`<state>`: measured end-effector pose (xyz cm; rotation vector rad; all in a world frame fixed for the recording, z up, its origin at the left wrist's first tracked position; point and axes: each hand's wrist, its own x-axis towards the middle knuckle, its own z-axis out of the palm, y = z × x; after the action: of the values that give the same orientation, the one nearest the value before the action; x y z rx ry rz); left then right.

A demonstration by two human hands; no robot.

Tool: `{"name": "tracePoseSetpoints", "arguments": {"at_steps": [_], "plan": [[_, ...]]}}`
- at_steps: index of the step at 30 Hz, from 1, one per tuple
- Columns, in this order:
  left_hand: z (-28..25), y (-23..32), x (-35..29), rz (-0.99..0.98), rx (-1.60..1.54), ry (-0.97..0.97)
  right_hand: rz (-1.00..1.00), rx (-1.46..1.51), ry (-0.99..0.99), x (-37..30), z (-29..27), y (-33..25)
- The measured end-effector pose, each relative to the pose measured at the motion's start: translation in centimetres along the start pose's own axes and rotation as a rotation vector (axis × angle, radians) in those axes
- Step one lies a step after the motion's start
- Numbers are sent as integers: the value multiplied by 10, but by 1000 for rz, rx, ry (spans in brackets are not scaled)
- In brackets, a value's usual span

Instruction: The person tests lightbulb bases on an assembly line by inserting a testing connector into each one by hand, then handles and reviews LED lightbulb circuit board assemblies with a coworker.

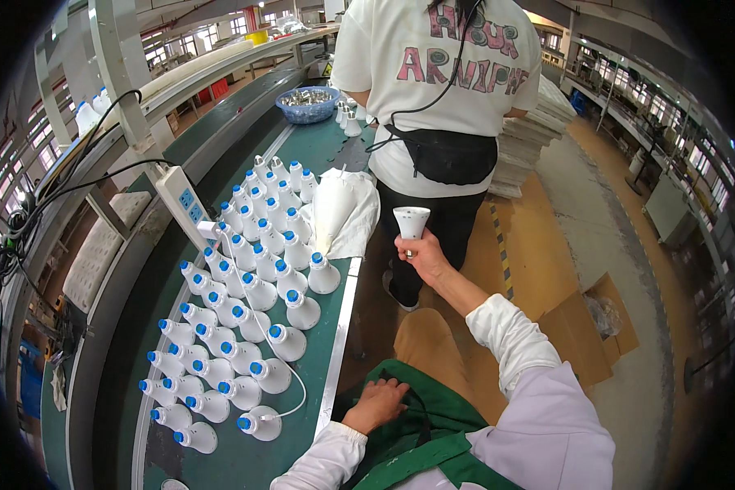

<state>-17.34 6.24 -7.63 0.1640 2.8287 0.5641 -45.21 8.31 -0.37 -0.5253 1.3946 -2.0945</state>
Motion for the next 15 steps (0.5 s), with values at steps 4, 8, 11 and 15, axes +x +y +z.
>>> {"name": "tracePoseSetpoints", "arguments": {"at_steps": [4, 8, 11, 15], "plan": [[2, -1, -1, 15, 1, 6, -48, -379, 197, -17, -9, 31], [1, 2, -1, 33, 11, 0, 55, -483, 378, -36, -53, 89], [-1, 3, -2, 30, 26, -11, 29, -568, 517, -57, -87, 139], [2, 3, 0, 38, 21, -15, -83, -662, 548, -72, -94, 156]]}}
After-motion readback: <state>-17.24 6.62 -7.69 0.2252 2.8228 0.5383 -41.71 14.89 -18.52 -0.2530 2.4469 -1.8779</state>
